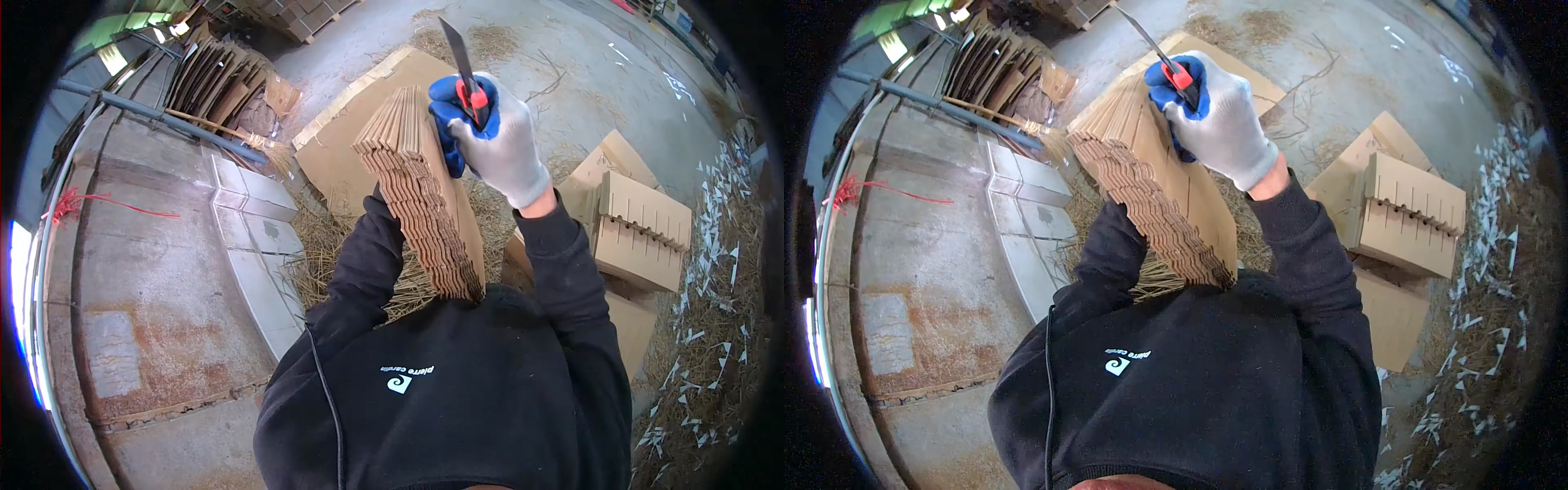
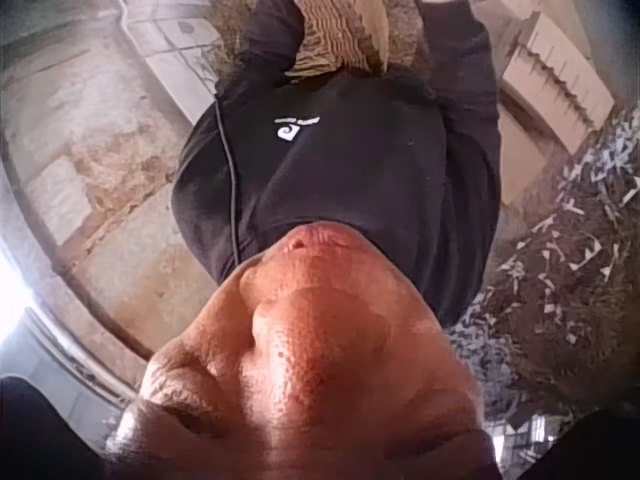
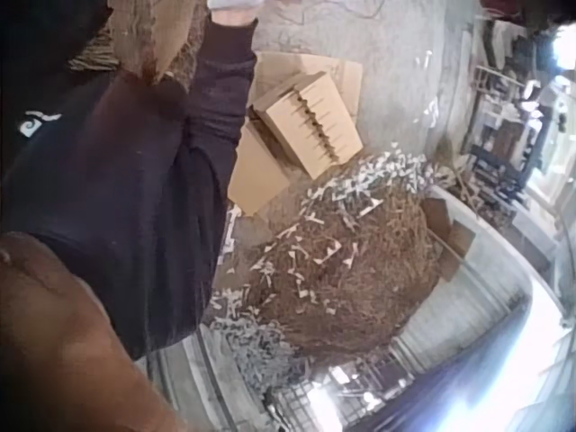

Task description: Cutting and trimming cardboard inserts using a utility knife on the floor of a factory.

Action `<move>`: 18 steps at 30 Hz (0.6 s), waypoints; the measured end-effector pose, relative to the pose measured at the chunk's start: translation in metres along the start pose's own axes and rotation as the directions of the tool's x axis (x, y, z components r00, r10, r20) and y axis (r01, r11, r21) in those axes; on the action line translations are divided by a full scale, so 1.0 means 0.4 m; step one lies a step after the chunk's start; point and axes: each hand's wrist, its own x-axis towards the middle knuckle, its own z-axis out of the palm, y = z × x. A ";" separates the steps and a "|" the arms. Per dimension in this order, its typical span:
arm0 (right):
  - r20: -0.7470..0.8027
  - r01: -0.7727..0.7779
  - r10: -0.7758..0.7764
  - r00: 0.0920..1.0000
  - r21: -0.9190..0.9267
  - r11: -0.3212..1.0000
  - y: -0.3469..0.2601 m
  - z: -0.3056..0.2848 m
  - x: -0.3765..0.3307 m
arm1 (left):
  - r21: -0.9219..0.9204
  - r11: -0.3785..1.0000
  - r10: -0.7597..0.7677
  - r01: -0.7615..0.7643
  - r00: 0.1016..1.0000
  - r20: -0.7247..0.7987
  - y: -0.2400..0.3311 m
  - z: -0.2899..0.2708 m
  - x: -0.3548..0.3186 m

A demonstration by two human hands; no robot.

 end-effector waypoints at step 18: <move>0.022 -0.158 0.162 0.987 0.363 0.918 -0.030 0.018 -0.027 | -0.002 0.999 0.032 -0.032 0.999 -0.020 0.004 -0.020 0.000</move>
